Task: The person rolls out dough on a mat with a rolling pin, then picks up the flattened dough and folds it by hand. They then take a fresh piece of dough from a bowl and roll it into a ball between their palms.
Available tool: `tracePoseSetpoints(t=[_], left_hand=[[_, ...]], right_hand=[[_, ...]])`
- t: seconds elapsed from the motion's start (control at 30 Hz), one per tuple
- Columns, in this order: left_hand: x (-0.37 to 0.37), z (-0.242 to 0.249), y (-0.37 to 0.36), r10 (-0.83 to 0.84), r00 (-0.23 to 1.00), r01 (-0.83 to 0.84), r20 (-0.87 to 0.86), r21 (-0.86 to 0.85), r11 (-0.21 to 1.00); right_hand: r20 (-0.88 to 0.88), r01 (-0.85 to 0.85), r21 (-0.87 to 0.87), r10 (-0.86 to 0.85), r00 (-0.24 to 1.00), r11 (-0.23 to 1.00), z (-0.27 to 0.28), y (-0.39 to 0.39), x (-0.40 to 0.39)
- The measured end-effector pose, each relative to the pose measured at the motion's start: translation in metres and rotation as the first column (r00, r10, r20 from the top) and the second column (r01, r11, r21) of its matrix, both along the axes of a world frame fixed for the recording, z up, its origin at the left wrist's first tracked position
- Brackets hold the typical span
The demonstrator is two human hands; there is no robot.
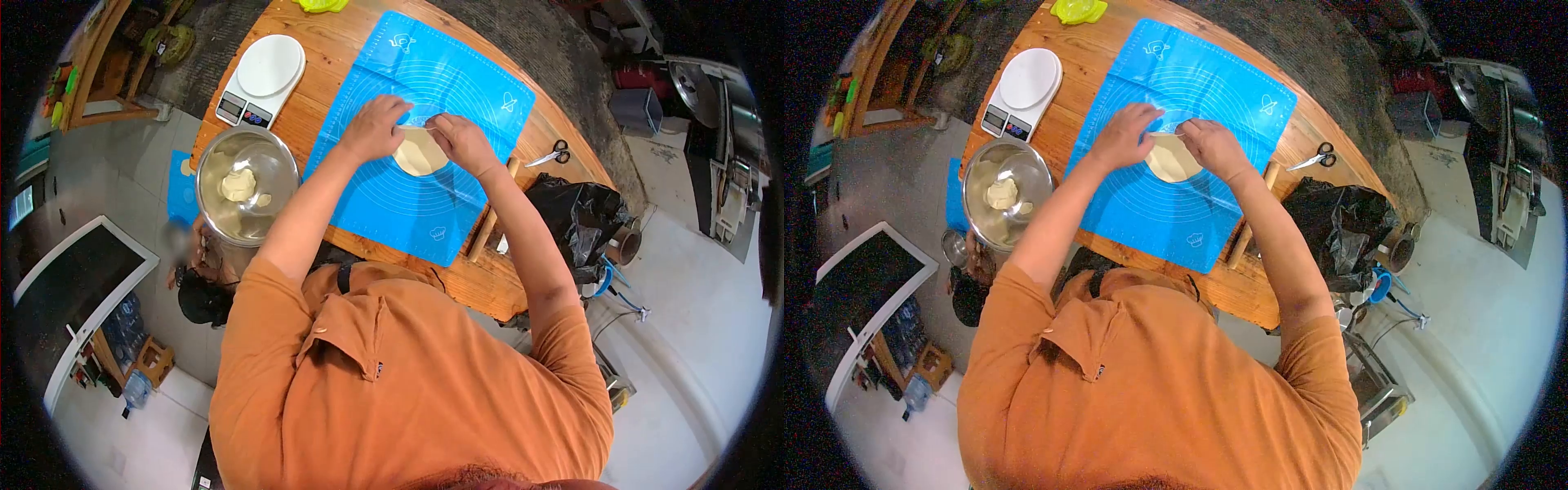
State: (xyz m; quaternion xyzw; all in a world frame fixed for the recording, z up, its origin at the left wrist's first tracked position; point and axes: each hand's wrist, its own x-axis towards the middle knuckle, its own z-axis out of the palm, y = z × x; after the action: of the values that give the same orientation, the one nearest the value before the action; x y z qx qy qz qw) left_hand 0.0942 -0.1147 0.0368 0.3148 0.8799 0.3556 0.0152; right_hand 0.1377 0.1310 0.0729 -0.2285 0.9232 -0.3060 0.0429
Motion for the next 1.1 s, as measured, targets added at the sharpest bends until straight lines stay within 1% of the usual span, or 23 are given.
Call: tracePoseSetpoints(t=[0.07, 0.1, 0.17, 0.2, 0.37, 0.43, 0.5, 0.6, 0.73, 0.8, 0.87, 0.9, 0.97, 1.0, 1.07, 1.1], left_hand=[[0.011, -0.008, -0.001, -0.072, 0.997, 0.072, 0.020, 0.008, 0.997], [0.013, -0.009, -0.002, -0.072, 0.997, 0.072, 0.018, 0.008, 0.997], [0.015, -0.011, -0.002, -0.084, 0.994, 0.084, 0.068, 0.002, 0.996], [0.016, -0.015, -0.001, -0.085, 0.994, 0.085, 0.066, 0.004, 0.996], [0.022, -0.019, -0.004, -0.107, 0.994, 0.108, 0.018, -0.115, 0.987], [0.022, -0.020, -0.005, -0.111, 0.993, 0.114, 0.034, -0.110, 0.987], [0.024, -0.020, -0.004, -0.117, 0.992, 0.121, 0.052, -0.102, 0.987], [0.026, -0.018, -0.003, -0.112, 0.992, 0.116, 0.059, -0.079, 0.990], [0.025, -0.022, -0.004, -0.142, 0.986, 0.150, 0.091, -0.084, 0.985], [0.025, -0.023, -0.007, -0.163, 0.981, 0.172, 0.105, -0.084, 0.981], [0.026, -0.020, -0.012, -0.222, 0.971, 0.230, 0.084, -0.099, 0.968], [0.026, -0.021, -0.015, -0.224, 0.971, 0.231, 0.082, -0.097, 0.968], [0.024, -0.023, -0.021, -0.237, 0.947, 0.244, 0.218, -0.004, 0.970], [0.020, -0.022, -0.021, -0.239, 0.947, 0.245, 0.215, -0.002, 0.970], [0.014, -0.022, -0.022, -0.214, 0.883, 0.185, 0.417, 0.110, 0.977], [0.014, -0.023, -0.021, -0.216, 0.884, 0.186, 0.415, 0.111, 0.976]], right_hand=[[-0.002, 0.001, 0.028, -0.001, 1.000, 1.000, 0.001, 0.002, -0.001], [-0.002, -0.003, 0.055, 0.003, 1.000, 0.998, 0.001, 0.002, -0.002], [0.002, -0.007, 0.052, 0.006, 1.000, 0.999, 0.001, 0.001, -0.001], [0.008, -0.009, 0.050, 0.008, 1.000, 0.999, 0.001, 0.002, -0.001], [0.025, -0.036, 0.032, 0.036, 0.999, 0.999, 0.011, 0.002, 0.006], [0.039, -0.038, 0.040, 0.036, 0.999, 0.998, 0.013, 0.003, 0.009], [-0.035, -0.055, 0.060, 0.057, 0.998, 0.997, 0.009, 0.004, 0.015], [-0.041, -0.065, 0.079, 0.069, 0.997, 0.995, 0.016, 0.004, 0.023], [-0.068, -0.077, 0.114, 0.086, 0.994, 0.990, 0.023, 0.002, 0.037], [-0.088, -0.066, 0.066, 0.072, 0.994, 0.996, 0.026, 0.000, 0.044], [-0.090, -0.056, 0.069, 0.062, 0.994, 0.996, 0.026, -0.001, 0.051], [-0.089, -0.046, 0.069, 0.052, 0.995, 0.997, 0.027, -0.001, 0.054], [-0.086, -0.039, 0.061, 0.044, 0.995, 0.997, 0.030, -0.004, 0.060], [-0.082, -0.033, 0.052, 0.037, 0.996, 0.998, 0.031, -0.005, 0.062], [-0.091, -0.029, 0.051, 0.034, 0.995, 0.998, 0.031, -0.005, 0.068], [-0.099, -0.027, 0.047, 0.031, 0.995, 0.999, 0.032, -0.006, 0.070]])
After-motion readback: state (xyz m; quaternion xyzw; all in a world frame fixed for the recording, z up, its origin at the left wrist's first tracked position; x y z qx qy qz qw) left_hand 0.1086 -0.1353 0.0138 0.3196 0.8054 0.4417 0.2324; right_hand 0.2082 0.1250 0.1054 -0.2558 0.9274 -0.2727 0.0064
